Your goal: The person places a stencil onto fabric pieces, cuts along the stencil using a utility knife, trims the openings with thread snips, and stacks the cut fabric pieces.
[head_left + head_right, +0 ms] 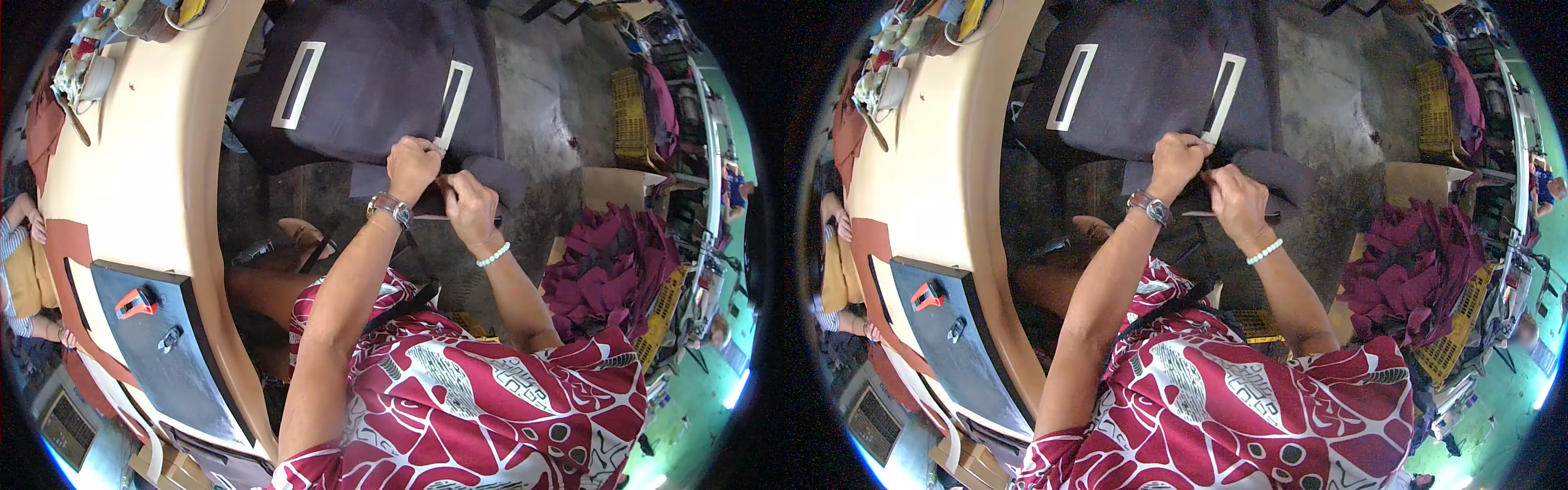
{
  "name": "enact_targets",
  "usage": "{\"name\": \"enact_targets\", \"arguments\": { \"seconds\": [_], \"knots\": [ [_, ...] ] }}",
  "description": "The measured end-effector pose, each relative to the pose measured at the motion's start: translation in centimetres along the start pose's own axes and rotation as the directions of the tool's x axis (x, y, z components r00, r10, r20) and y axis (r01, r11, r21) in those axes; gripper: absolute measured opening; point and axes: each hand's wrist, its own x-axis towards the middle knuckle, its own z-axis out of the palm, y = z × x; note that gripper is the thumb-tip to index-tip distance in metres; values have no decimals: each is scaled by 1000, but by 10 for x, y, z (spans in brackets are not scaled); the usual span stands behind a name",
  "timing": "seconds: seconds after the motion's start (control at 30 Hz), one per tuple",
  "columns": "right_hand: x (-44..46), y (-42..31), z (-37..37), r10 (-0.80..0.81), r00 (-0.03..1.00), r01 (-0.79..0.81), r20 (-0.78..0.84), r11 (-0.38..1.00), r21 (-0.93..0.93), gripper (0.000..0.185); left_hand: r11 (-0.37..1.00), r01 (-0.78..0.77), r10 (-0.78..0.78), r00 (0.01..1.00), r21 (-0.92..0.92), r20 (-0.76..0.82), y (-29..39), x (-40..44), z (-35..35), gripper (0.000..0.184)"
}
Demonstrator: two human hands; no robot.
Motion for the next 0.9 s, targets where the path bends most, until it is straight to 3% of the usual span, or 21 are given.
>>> {"name": "enact_targets", "arguments": {
  "seconds": [0.23, 0.33, 0.37, 0.43, 0.5, 0.53, 0.57, 0.6, 0.7, 0.73, 0.8, 0.83, 0.87, 0.9],
  "knots": [
    [-13, -17, 1, 18, 999, -17, -44, 999, 30, 11, 997, -77, 77, 991, -7, 106, -8, 13, -6, 27],
    [-4, -25, -9, -28, 993, 38, -116, 995, 88, 11, 988, 8, 25, 979, -157, 205, -15, 13, -20, 37],
    [-2, -28, -12, -20, 993, 33, -112, 993, 110, 11, 968, 148, -77, 945, -204, 317, -14, 7, -36, 45],
    [1, -34, -18, -9, 994, 27, -107, 986, 162, 11, 977, 44, 51, 900, -208, 432, -9, -15, -78, 52],
    [6, -43, -20, 44, 990, -12, -132, 972, 234, 10, 946, 49, 129, 851, -321, 509, -1, -53, -116, 66],
    [9, -49, -20, 70, 988, -29, -140, 961, 275, 10, 940, -223, 309, 877, -257, 369, -13, -70, -125, 75],
    [13, -54, -19, 92, 988, -49, -126, 949, 311, 9, 871, -469, 491, 837, -144, 241, -24, -84, -133, 86],
    [17, -60, -19, 114, 988, -71, -108, 936, 345, 8, 875, -475, 484, 841, -98, 240, -20, -100, -144, 103],
    [25, -76, -17, 249, 969, -217, 0, 844, 491, 6, 841, -531, 519, 846, 102, 124, -29, -135, -156, 99],
    [28, -80, -16, 253, 967, -223, 21, 807, 546, 6, 877, -470, 470, 883, 98, 26, -32, -146, -156, 71],
    [35, -90, -16, 218, 975, -197, 44, 758, 622, 6, 881, -458, 469, 878, 120, -94, -65, -159, -154, 49],
    [37, -99, -18, 162, 987, -126, 5, 749, 650, 21, 881, -450, 471, 866, 148, -169, -71, -166, -164, 39],
    [40, -111, -21, 123, 992, -77, -25, 758, 648, 29, 923, -384, 368, 888, -2, -276, -73, -184, -167, 25],
    [42, -119, -20, 80, 996, -29, -47, 747, 664, 38, 936, -344, 307, 902, -77, -304, -80, -202, -170, 26]
  ]
}}
